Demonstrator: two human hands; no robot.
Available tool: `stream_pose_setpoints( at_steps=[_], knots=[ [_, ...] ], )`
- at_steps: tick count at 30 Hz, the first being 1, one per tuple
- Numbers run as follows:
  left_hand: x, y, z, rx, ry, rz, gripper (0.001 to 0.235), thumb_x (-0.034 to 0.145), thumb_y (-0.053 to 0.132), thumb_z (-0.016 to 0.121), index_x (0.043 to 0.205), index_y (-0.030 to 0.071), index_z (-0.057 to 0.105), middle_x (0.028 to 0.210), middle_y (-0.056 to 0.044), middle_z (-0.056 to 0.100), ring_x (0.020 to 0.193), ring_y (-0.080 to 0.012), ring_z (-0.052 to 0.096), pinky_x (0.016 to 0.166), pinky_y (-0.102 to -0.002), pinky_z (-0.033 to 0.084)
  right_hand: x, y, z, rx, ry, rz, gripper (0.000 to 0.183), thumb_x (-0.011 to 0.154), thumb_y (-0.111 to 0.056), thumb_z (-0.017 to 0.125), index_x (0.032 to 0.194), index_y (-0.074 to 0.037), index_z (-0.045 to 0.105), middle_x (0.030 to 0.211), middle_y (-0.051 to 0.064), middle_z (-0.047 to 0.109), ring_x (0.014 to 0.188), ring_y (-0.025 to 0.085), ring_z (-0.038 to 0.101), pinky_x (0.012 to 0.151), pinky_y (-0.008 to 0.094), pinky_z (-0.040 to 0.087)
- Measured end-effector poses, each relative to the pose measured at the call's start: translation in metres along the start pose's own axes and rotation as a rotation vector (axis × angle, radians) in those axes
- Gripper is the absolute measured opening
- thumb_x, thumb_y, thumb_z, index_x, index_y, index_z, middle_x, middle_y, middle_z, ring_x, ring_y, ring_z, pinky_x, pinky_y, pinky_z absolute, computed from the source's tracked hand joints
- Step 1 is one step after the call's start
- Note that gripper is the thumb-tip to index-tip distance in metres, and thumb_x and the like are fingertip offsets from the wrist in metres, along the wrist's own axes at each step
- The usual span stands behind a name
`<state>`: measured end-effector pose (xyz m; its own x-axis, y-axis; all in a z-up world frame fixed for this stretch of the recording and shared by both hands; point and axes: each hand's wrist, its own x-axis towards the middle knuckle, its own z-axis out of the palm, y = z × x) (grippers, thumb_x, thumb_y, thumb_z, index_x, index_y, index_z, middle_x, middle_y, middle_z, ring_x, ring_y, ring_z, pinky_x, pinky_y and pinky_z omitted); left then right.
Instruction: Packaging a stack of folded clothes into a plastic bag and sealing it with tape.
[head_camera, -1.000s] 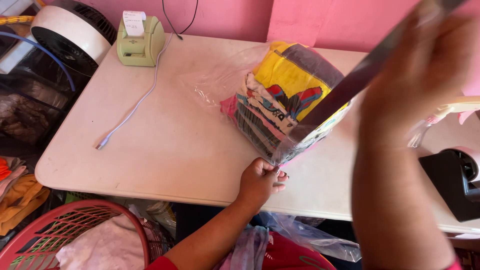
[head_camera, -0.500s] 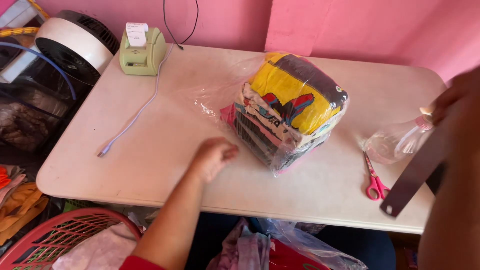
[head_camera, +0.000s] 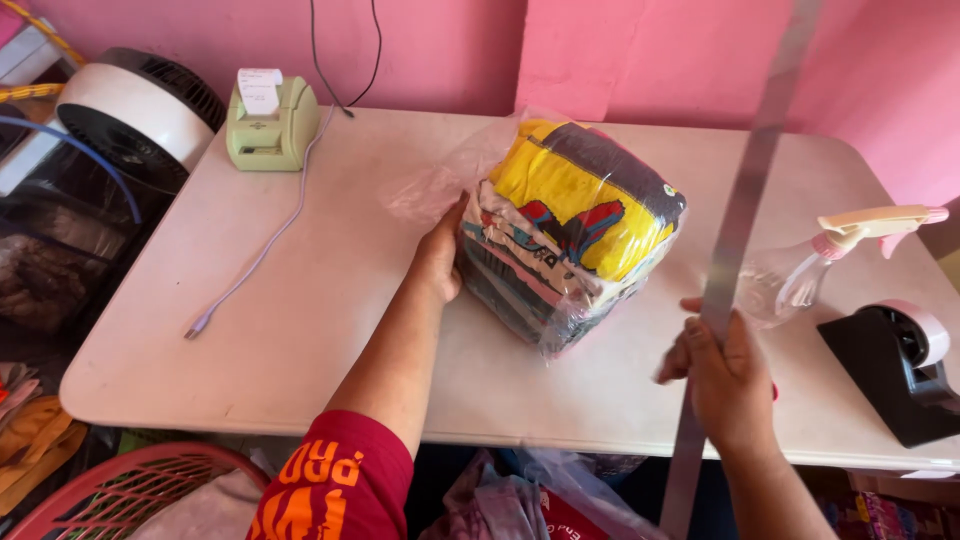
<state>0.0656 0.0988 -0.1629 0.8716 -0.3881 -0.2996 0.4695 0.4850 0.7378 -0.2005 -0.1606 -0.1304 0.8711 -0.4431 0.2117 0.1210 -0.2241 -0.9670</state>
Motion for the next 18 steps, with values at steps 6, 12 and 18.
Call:
stream_pose_setpoints(
  at_steps=[6, 12, 18],
  knots=[
    [-0.049, -0.013, -0.004, 0.057, -0.228, -0.054, 0.060, 0.093, 0.050, 0.058, 0.144, 0.018, 0.057, 0.138, -0.004, 0.066, 0.125, -0.0221, 0.061, 0.103, -0.042, 0.049, -0.021, -0.020, 0.032, 0.404, -0.100, 0.216, 0.027, 0.105, -0.011, 0.044, 0.132, -0.008, 0.046, 0.145, -0.007, 0.051, 0.126, 0.017, 0.065, 0.094, 0.049, 0.062],
    [-0.121, -0.105, -0.013, 0.145, -0.451, -0.050, 0.058, 0.101, 0.046, 0.057, 0.146, 0.009, 0.055, 0.136, -0.005, 0.067, 0.118, -0.0203, 0.065, 0.101, -0.042, 0.052, 0.029, -0.014, 0.020, 0.245, 0.039, 0.187, 0.027, 0.107, -0.013, 0.043, 0.134, -0.014, 0.046, 0.124, 0.003, 0.058, 0.105, 0.018, 0.056, 0.085, 0.046, 0.059],
    [-0.165, -0.147, 0.077, 0.370, -0.469, 0.157, 0.060, 0.099, 0.046, 0.061, 0.144, 0.009, 0.052, 0.140, -0.003, 0.061, 0.130, -0.0164, 0.057, 0.111, -0.036, 0.046, 0.097, 0.020, 0.010, 0.202, 0.001, -0.029, 0.022, 0.109, -0.014, 0.046, 0.131, -0.011, 0.047, 0.128, 0.001, 0.059, 0.119, 0.013, 0.061, 0.089, 0.039, 0.059]
  ],
)
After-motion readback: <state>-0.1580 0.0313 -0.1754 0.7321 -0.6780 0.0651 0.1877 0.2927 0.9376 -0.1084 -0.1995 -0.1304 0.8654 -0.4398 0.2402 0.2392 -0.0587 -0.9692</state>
